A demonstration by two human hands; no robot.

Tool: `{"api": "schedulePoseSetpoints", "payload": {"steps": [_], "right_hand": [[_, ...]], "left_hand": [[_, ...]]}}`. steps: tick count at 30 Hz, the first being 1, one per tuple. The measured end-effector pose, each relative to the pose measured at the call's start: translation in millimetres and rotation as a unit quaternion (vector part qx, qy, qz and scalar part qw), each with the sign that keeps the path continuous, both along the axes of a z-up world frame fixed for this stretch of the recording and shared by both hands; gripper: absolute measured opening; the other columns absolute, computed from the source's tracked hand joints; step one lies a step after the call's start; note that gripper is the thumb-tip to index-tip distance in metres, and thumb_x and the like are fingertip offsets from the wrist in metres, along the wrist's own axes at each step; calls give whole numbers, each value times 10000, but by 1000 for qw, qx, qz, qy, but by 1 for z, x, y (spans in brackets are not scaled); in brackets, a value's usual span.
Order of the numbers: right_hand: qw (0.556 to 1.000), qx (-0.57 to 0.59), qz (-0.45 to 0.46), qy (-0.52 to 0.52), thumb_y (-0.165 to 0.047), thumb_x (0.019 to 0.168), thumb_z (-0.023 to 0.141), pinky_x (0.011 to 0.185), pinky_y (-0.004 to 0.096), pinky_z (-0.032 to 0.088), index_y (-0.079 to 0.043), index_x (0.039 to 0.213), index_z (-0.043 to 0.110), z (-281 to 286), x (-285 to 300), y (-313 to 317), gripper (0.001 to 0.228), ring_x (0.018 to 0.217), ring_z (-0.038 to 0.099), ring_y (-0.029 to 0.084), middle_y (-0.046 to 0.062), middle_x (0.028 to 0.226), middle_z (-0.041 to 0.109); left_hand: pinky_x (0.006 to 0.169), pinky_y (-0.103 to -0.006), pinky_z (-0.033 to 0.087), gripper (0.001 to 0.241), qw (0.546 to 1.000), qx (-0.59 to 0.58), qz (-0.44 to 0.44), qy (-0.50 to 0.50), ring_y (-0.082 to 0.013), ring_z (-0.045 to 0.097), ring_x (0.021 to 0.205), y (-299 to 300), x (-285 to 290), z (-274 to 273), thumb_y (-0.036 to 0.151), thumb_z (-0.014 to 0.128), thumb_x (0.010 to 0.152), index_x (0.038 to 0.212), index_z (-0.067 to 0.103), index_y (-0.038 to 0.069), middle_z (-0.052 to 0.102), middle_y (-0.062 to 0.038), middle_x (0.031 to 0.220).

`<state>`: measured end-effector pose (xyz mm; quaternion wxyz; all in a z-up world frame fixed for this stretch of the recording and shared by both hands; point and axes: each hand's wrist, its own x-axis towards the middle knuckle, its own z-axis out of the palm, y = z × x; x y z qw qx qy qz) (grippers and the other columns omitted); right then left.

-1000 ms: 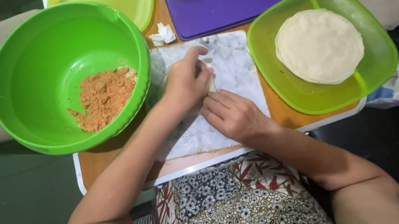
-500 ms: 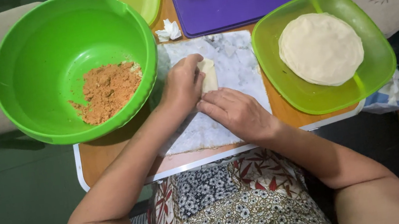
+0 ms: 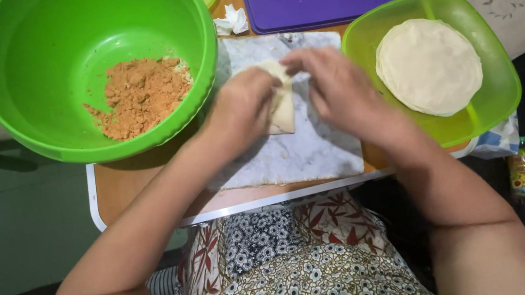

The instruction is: Wrapping a reddish filling into circular pastry wrappers to make rolls.

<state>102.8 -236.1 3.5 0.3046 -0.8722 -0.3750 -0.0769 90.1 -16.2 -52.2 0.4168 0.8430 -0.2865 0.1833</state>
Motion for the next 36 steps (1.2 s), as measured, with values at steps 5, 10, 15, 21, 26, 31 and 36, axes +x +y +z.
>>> {"api": "schedulePoseSetpoints", "payload": {"steps": [5, 10, 15, 21, 26, 31, 36], "right_hand": [[990, -118, -40, -62, -36, 868, 668, 865, 492, 499, -114, 1144, 681, 2, 28, -2, 287, 1023, 636, 362, 110, 1034, 716], [983, -143, -63, -99, -115, 846, 740, 844, 478, 501, -148, 971, 772, -9, 35, 8, 133, 982, 628, 350, 86, 986, 720], [985, -125, -55, -103, -120, 834, 752, 843, 460, 497, -139, 944, 775, -14, 34, 12, 115, 953, 621, 324, 74, 924, 685], [986, -122, -51, -105, -70, 861, 736, 850, 444, 495, -121, 925, 773, -8, 27, 23, 90, 947, 610, 314, 65, 939, 683], [987, -123, -49, -94, -65, 882, 721, 860, 436, 493, -111, 932, 770, -3, 24, 23, 84, 958, 610, 311, 69, 960, 684], [989, -117, -40, -75, -79, 892, 716, 870, 440, 494, -104, 942, 760, -4, 23, 24, 72, 986, 613, 317, 80, 992, 675], [988, -112, -49, -97, -75, 919, 716, 887, 455, 500, -94, 968, 721, -10, 26, 24, 52, 1022, 609, 331, 92, 1056, 660]], "left_hand": [[812, -432, 554, 128, 988, 65, -128, -62, -332, 654, 924, 6, -28, 25, 61, 716, 869, 988, 689, 23, 673, -130, 968], [781, -372, 570, 197, 974, 116, -154, -120, -269, 658, 919, 11, -32, 25, 68, 703, 801, 994, 702, 32, 687, -77, 984], [767, -362, 568, 256, 977, 102, -138, -126, -244, 659, 915, 13, -30, 20, 54, 669, 776, 1027, 704, 24, 669, -60, 980], [757, -359, 552, 267, 976, 99, -128, -143, -224, 646, 885, 14, -23, 4, 56, 672, 769, 1035, 699, 38, 643, -42, 946], [736, -355, 530, 269, 975, 105, -129, -148, -216, 639, 879, 13, -23, 5, 70, 684, 762, 1029, 696, 39, 624, -38, 917], [728, -342, 520, 256, 972, 116, -125, -163, -204, 633, 875, 12, -25, 6, 69, 706, 761, 1016, 698, 43, 614, -35, 910], [743, -341, 512, 178, 973, 89, -113, -180, -196, 620, 876, 8, -27, 10, 77, 741, 822, 990, 686, 51, 602, -33, 929]]}}
